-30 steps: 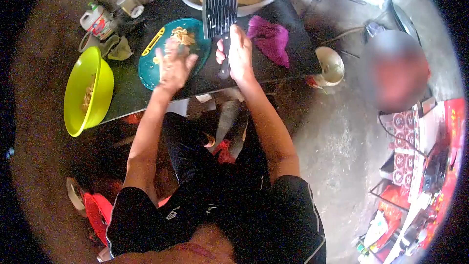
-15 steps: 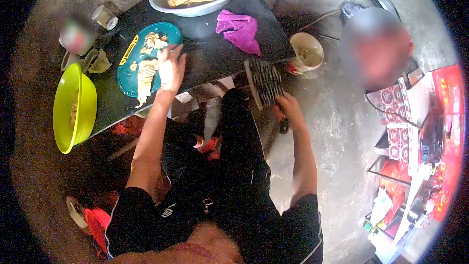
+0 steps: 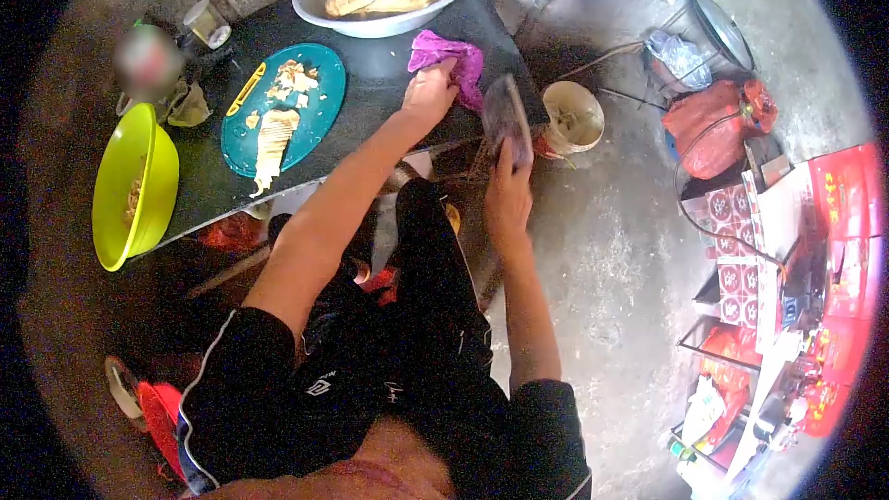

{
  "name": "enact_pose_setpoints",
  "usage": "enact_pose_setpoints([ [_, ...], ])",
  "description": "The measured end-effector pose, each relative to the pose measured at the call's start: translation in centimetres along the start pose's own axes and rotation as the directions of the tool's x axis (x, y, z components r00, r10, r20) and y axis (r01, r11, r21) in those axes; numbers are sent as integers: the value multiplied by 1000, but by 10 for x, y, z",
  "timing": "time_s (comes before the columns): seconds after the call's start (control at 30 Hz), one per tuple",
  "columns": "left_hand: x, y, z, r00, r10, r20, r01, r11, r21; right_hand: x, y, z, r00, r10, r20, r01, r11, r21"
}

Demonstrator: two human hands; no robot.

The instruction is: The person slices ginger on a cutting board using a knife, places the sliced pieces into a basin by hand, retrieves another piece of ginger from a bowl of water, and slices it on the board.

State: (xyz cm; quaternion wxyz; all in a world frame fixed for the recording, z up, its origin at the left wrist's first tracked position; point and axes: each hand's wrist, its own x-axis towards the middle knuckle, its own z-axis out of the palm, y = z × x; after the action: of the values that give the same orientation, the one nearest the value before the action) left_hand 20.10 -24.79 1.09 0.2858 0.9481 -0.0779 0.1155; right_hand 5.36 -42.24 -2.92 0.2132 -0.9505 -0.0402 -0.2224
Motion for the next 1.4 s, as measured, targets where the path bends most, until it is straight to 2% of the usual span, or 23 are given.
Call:
enact_pose_setpoints([
  [0.1, 31, -20, 22, 992, 59, -110, -61, 998, -10, -59, -21, -53, 918, 146, 370, -141, 989, -41],
  [0.2, 51, -28, 29, 981, -17, -192, -16, 986, -165, -78, 13, -80, 951, -22, 309, -100, 922, 374],
  [0.23, 51, -24, 20, 978, -56, -203, 3, 967, -254, -75, 18, -85, 879, 94, 468, -392, 701, 596],
  [0.27, 53, -20, 9, 973, -93, -213, 15, 940, -340, -69, 21, -92, 763, 130, 634, -632, 359, 687],
  [0.3, 53, -19, 3, 967, -130, -220, 26, 907, -421, -64, 22, -95, 622, 80, 779, -779, -39, 626],
  [0.4, 43, -46, -10, 951, -185, -247, 96, 938, -332, -42, 19, -82, 501, -106, 859, -827, -351, 439],
  [0.5, 28, -89, -21, 945, -87, -315, 66, 995, -77, -10, 42, -42, 560, -35, 828, -801, -280, 529],
  [0.53, 28, -104, -23, 948, -106, -299, 96, 994, -46, 3, 52, -32, 601, 72, 796, -748, -302, 592],
  [0.57, 27, -120, -23, 932, 26, -360, -12, 999, 41, 17, 57, -24, 633, 176, 754, -691, -311, 653],
  [0.63, 29, -135, -21, 942, 71, -329, -47, 996, 79, 45, 35, -32, 797, 380, 468, -455, -132, 881],
  [0.67, 29, -137, -21, 953, 72, -293, -35, 991, 128, 50, 48, -22, 871, 357, 338, -369, 23, 929],
  [0.7, 30, -130, -25, 964, 75, -256, -30, 984, 173, 56, 47, -19, 907, 368, 207, -323, 289, 901],
  [0.77, 35, -122, -23, 971, 70, -228, -22, 978, 207, 65, 40, -13, 958, 283, -42, -193, 746, 637],
  [0.8, 38, -124, -20, 970, 62, -234, -14, 980, 199, 69, 27, -21, 994, 60, -96, -10, 889, 458],
  [0.83, 39, -124, -19, 969, 51, -240, -5, 982, 191, 65, 14, -22, 994, -31, -107, 62, 954, 293],
  [0.97, 53, -118, -17, 982, -105, -160, 149, 944, 293, 15, 1, 4, 986, 12, 164, -27, 995, 94],
  [1.03, 59, -131, -11, 999, 0, -48, 20, 905, 425, -17, -21, -9, 927, 84, 365, -92, 996, 4],
  [1.07, 66, -148, 4, 996, -30, -83, 61, 911, 408, -31, -36, -29, 862, 154, 483, -152, 987, -44],
  [1.13, 71, -152, 12, 987, -89, -132, 125, 946, 298, -70, -28, -42, 943, -48, 329, -20, 979, 201],
  [1.2, 66, -142, 5, 987, -129, -101, 151, 954, 260, -83, -23, -74, 913, -78, 400, -114, 893, 435],
  [1.27, 43, -114, -28, 992, -120, -27, 122, 940, 320, -102, -9, -81, 786, 226, 575, -593, 537, 600],
  [1.3, 37, -111, -36, 990, -140, -8, 136, 942, 307, -95, -24, -101, 709, 325, 627, -706, 336, 624],
  [1.4, 19, -113, -61, 954, -298, 26, 291, 943, 159, -90, -28, -119, 751, 387, 535, -655, 325, 683],
])
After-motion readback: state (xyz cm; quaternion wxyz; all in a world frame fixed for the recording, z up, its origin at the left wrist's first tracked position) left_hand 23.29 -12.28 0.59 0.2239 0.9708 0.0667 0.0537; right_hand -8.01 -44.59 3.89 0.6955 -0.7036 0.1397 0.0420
